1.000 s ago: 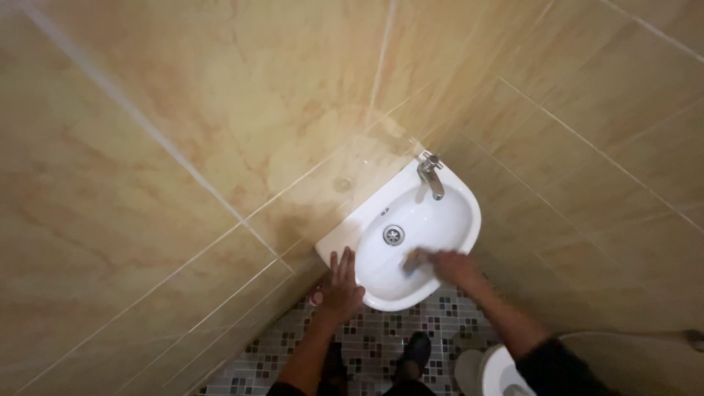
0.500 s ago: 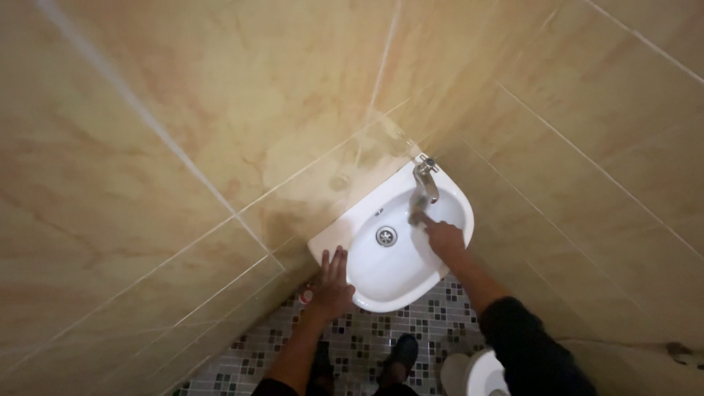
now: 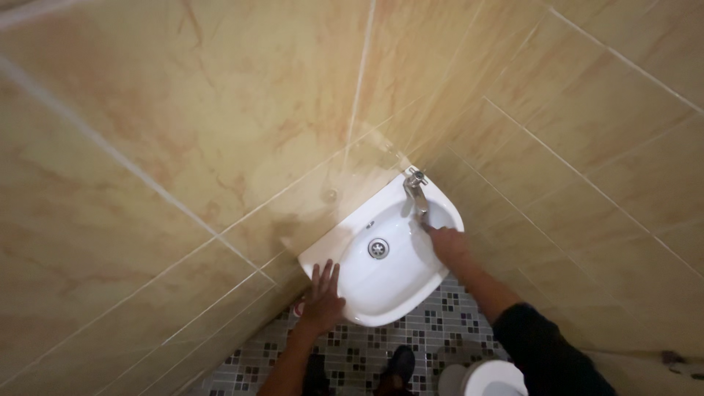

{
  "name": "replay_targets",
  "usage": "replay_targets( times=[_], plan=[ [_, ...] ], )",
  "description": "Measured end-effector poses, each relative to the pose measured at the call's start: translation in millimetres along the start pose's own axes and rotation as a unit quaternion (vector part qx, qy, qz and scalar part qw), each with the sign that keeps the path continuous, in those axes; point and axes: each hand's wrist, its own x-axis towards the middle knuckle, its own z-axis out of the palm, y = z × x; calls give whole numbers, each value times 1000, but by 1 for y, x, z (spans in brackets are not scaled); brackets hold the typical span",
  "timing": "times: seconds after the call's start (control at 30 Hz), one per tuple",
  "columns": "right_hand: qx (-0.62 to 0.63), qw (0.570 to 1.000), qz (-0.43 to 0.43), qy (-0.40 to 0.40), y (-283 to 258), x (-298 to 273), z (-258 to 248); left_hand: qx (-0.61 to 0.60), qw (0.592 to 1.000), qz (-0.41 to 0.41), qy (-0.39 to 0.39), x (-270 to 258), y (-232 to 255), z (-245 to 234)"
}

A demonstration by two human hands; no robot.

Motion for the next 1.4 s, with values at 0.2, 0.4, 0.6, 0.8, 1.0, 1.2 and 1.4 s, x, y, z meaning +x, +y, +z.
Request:
replay_targets(
  times=[0.2, 0.4, 0.6, 0.8, 1.0, 1.2, 1.4],
  plan=[
    [80, 995, -3, 52, -3, -21, -14, -48, 985, 48, 158, 23, -23, 45],
    [236, 956, 144, -102, 0, -76, -64, -9, 993, 54, 100, 13, -15, 17],
    [131, 988, 74, 40, 17, -34, -7, 14, 994, 62, 94, 11, -17, 20],
    [184, 978, 74, -68, -26, -38, -10, -93, 981, 23, 166, 31, -31, 55],
    [354, 903, -86, -229, -131, -109, -31, -136, 987, -12, 88, 29, -30, 51],
    [325, 904, 1, -277, -121, -120, -49, -190, 980, -53, 8, 14, -19, 16],
    [351, 911, 152, -151, -88, -92, -62, -192, 978, -73, -17, 9, -11, 0]
  ],
)
